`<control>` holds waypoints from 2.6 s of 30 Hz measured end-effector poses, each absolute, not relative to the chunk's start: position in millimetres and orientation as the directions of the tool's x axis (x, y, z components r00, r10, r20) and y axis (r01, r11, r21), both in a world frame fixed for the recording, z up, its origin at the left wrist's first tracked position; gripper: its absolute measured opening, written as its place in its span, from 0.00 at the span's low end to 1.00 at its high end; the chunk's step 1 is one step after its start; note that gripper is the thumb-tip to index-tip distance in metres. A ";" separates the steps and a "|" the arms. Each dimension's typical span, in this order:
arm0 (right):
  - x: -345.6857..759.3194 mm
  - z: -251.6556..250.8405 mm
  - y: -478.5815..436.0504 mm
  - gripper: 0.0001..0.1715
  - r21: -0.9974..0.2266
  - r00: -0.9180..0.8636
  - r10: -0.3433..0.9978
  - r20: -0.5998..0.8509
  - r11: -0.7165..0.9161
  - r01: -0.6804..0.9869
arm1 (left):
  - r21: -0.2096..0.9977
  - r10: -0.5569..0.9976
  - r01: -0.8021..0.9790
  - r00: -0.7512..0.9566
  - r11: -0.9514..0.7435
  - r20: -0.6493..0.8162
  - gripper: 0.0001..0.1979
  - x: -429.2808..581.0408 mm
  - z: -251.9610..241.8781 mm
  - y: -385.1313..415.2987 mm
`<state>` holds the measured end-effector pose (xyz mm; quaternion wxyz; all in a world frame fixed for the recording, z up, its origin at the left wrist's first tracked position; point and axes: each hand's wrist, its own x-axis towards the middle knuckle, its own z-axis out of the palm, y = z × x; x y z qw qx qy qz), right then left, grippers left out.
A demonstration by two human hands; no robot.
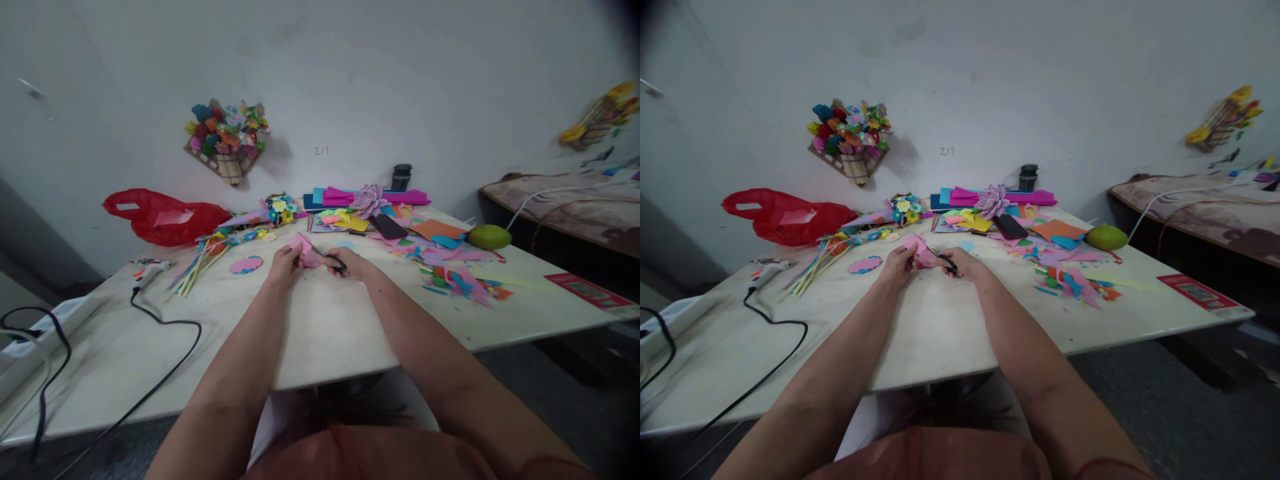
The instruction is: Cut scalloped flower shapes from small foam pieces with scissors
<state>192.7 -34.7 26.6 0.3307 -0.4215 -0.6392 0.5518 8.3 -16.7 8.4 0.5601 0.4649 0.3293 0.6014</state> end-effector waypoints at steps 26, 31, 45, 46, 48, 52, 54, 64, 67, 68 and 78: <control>193.7 24.8 -34.0 0.12 -0.982 -0.463 0.885 -0.047 0.043 0.181 | 0.949 0.982 -0.256 -0.007 -0.184 0.188 0.23 8.7 9.5 -18.7; 193.9 24.5 -33.9 0.12 -0.982 -0.460 0.886 -0.057 0.033 0.184 | 0.946 0.990 -0.290 -0.014 -0.141 0.143 0.20 7.7 6.9 -15.2; 193.3 23.0 -32.3 0.15 -0.976 -0.452 0.892 -0.003 0.096 0.195 | 0.937 0.994 -0.332 -0.018 -0.112 0.112 0.10 8.7 11.3 -18.1; 193.1 23.3 -32.5 0.14 -0.975 -0.448 0.894 -0.006 0.094 0.201 | 0.936 0.994 -0.333 -0.019 -0.111 0.111 0.09 8.7 11.0 -17.8; 192.6 24.1 -33.1 0.14 -0.974 -0.438 0.899 -0.012 0.089 0.210 | 0.935 0.994 -0.338 -0.010 -0.109 0.112 0.08 8.8 10.4 -17.5; 191.9 25.1 -33.5 0.13 -0.973 -0.413 0.910 -0.024 0.075 0.220 | 0.933 0.995 -0.348 0.007 -0.093 0.102 0.07 9.6 10.7 -18.9; 192.2 24.6 -32.8 0.14 -0.972 -0.409 0.912 -0.018 0.080 0.221 | 0.934 0.995 -0.347 0.023 -0.082 0.096 0.07 9.9 11.2 -20.1; 194.8 20.3 -29.0 0.17 -0.968 -0.454 0.890 0.031 0.140 0.208 | 0.934 0.993 -0.355 0.090 -0.043 0.080 0.08 10.9 13.7 -22.8; 194.8 18.8 -27.6 0.16 -0.964 -0.457 0.889 0.021 0.139 0.225 | 0.929 0.995 -0.364 0.043 -0.067 0.089 0.10 10.5 14.6 -22.7; 194.9 18.4 -27.2 0.16 -0.965 -0.455 0.890 0.015 0.132 0.227 | 0.929 0.995 -0.361 0.030 -0.078 0.095 0.10 10.4 14.7 -22.7; 193.9 22.8 -31.7 0.16 -0.972 -0.439 0.899 0.014 0.116 0.206 | 0.932 0.990 -0.349 0.058 -0.100 0.128 0.12 10.3 12.7 -23.7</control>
